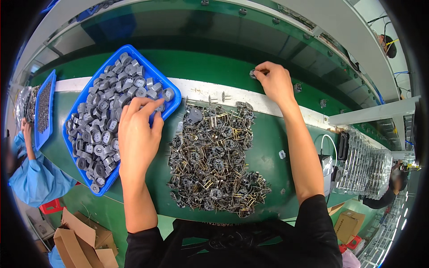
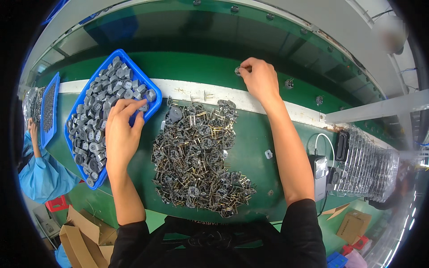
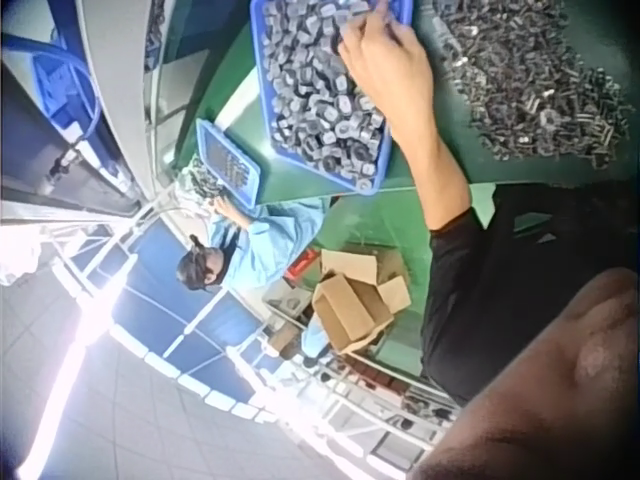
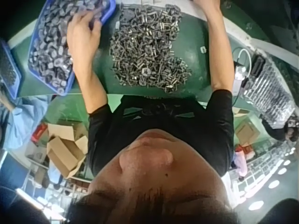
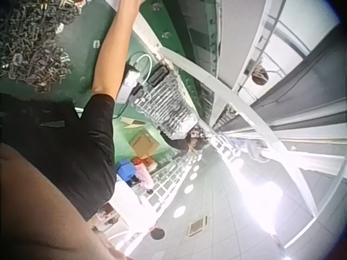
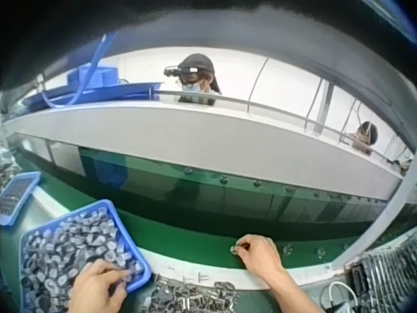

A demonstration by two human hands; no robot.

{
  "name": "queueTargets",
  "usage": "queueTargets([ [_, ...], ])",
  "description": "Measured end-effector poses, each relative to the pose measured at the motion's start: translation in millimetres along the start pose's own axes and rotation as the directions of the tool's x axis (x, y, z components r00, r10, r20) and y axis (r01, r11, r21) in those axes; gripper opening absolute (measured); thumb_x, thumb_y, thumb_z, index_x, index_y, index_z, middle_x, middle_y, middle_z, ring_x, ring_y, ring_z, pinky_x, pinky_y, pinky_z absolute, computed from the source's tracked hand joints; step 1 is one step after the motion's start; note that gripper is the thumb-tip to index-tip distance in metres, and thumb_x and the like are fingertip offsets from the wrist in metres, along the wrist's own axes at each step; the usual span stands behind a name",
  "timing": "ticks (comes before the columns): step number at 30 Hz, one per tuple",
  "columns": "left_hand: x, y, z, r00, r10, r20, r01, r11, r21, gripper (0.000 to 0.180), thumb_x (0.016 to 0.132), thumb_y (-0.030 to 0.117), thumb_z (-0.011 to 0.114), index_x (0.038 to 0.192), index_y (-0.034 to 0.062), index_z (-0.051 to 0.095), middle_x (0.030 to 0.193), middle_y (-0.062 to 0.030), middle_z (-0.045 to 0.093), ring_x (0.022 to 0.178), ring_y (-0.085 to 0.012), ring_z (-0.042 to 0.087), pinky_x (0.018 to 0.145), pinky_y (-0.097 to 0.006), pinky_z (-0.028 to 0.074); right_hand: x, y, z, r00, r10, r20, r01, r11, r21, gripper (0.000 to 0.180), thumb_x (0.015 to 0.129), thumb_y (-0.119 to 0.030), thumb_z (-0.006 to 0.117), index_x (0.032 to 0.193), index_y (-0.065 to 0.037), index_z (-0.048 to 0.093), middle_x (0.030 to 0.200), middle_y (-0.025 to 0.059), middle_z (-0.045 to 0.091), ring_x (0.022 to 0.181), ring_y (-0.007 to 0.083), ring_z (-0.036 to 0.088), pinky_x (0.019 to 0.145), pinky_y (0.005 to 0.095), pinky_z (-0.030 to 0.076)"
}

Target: The person inserts small metal pins into grey plastic housings by hand, working on an assembly line conveyor.

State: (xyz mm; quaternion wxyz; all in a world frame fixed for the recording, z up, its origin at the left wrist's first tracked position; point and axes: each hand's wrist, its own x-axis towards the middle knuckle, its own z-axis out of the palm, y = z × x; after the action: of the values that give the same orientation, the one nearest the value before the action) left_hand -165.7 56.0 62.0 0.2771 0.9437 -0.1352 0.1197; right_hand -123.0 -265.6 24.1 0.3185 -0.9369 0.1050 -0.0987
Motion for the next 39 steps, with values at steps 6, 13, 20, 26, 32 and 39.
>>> queueTargets([
  [6, 0, -12, 0, 0.993, -0.087, 0.083, 0.098, 0.985, -0.140, 0.028, 0.083, -0.001, 0.065, 0.111, 0.0028, 0.070, 0.099, -0.0091, 0.062, 0.073, -0.0204, 0.058, 0.071, -0.032, 0.049, -23, -16, 10, 0.830, -0.557, -0.032, 0.557, 0.830, -0.006, 0.029, 0.074, 0.003, 0.064, 0.099, -0.008, 0.072, 0.108, 0.0080, 0.062, 0.097, 0.0269, 0.056, 0.084, 0.0368, 0.050],
  [13, 9, -17, -3, 0.981, -0.141, 0.133, 0.149, 0.988, -0.049, 0.032, 0.079, 0.002, 0.072, 0.111, 0.0036, 0.070, 0.098, -0.0117, 0.059, 0.079, -0.0258, 0.060, 0.075, -0.036, 0.050, -25, -37, 18, 0.696, -0.648, 0.308, 0.664, 0.745, 0.068, 0.017, 0.074, 0.001, 0.070, 0.091, -0.002, 0.069, 0.094, 0.0058, 0.065, 0.087, 0.0268, 0.059, 0.077, 0.0372, 0.050],
  [20, 17, -21, -2, 0.996, -0.026, 0.086, 0.023, 0.999, 0.037, 0.028, 0.074, 0.007, 0.077, 0.101, 0.0011, 0.070, 0.100, -0.0125, 0.059, 0.093, -0.0328, 0.062, 0.083, -0.041, 0.050, -51, -43, 3, 0.880, -0.445, 0.165, 0.375, 0.865, 0.332, 0.020, 0.082, 0.005, 0.057, 0.097, -0.002, 0.069, 0.088, 0.0084, 0.058, 0.081, 0.0210, 0.061, 0.071, 0.0330, 0.049],
  [26, 15, -18, 5, 0.953, 0.152, -0.263, -0.200, 0.966, -0.165, 0.034, 0.066, 0.006, 0.079, 0.098, 0.0025, 0.068, 0.098, -0.0123, 0.071, 0.097, -0.0220, 0.067, 0.085, -0.034, 0.053, -70, -52, -5, 0.912, -0.270, 0.310, -0.079, 0.624, 0.777, 0.016, 0.088, 0.007, 0.062, 0.099, 0.002, 0.072, 0.095, 0.0061, 0.059, 0.086, 0.0141, 0.063, 0.075, 0.0256, 0.052],
  [32, -4, 24, 14, 1.000, -0.001, 0.014, 0.011, 0.649, -0.760, 0.038, 0.071, 0.001, 0.083, 0.107, 0.0008, 0.072, 0.088, -0.0055, 0.069, 0.077, -0.0103, 0.066, 0.067, -0.023, 0.052, -85, -76, -1, 0.888, -0.459, 0.020, 0.316, 0.642, 0.698, 0.017, 0.078, 0.003, 0.076, 0.093, -0.001, 0.073, 0.093, 0.0065, 0.067, 0.078, 0.0123, 0.064, 0.065, 0.0230, 0.050],
  [39, -11, 32, 14, 0.933, 0.082, 0.351, 0.244, 0.573, -0.782, 0.041, 0.072, 0.001, 0.083, 0.111, -0.0009, 0.071, 0.094, -0.0076, 0.069, 0.081, -0.0091, 0.065, 0.066, -0.021, 0.053, -93, -86, -6, 0.826, -0.562, -0.035, 0.484, 0.676, 0.557, 0.017, 0.074, 0.002, 0.077, 0.090, -0.002, 0.073, 0.090, 0.0058, 0.065, 0.076, 0.0176, 0.064, 0.063, 0.0286, 0.052],
])
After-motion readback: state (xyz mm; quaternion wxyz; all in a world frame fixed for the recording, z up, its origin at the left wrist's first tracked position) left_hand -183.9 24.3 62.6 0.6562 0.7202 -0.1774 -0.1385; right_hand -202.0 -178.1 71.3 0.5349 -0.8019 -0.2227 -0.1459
